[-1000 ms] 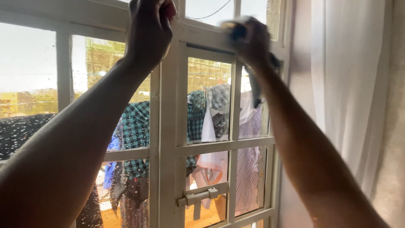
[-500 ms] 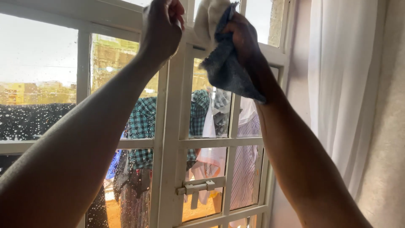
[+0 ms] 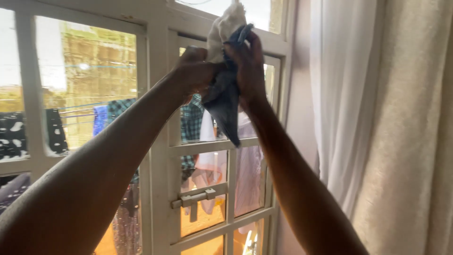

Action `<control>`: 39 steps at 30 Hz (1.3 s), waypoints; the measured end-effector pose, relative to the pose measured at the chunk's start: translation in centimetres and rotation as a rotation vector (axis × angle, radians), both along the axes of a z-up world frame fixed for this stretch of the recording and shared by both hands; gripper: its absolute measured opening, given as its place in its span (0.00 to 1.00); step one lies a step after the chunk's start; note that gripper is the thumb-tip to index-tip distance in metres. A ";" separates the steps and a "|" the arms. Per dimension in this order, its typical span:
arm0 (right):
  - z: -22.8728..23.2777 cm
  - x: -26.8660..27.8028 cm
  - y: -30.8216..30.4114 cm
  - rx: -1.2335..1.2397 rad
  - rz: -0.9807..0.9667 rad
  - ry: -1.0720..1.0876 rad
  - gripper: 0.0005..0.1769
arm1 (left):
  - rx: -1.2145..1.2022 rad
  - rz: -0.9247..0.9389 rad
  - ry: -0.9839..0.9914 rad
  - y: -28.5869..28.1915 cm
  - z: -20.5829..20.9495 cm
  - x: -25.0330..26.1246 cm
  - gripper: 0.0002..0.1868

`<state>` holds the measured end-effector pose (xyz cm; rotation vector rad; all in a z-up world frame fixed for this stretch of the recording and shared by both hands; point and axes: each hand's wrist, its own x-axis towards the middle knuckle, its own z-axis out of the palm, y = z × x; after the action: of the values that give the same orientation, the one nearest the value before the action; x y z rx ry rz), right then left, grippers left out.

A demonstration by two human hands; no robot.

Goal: The person wipes the interior surface of a multi-pane window using a cloth. They systematically clean each pane and the white frame, moving from the upper left toward the lower right. The view outside shows hanging laundry and a wall.

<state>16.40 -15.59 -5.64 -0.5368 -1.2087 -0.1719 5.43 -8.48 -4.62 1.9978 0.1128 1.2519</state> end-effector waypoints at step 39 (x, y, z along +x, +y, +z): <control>3.1 20.1 -0.3 0.194 -1.697 -0.431 0.31 | 1.323 0.772 -0.523 10.0 2.9 0.8 0.08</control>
<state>36.46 -15.93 -2.55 -1.2735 -0.8090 -1.8827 6.20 1.51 -1.77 2.6399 -0.3258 2.8204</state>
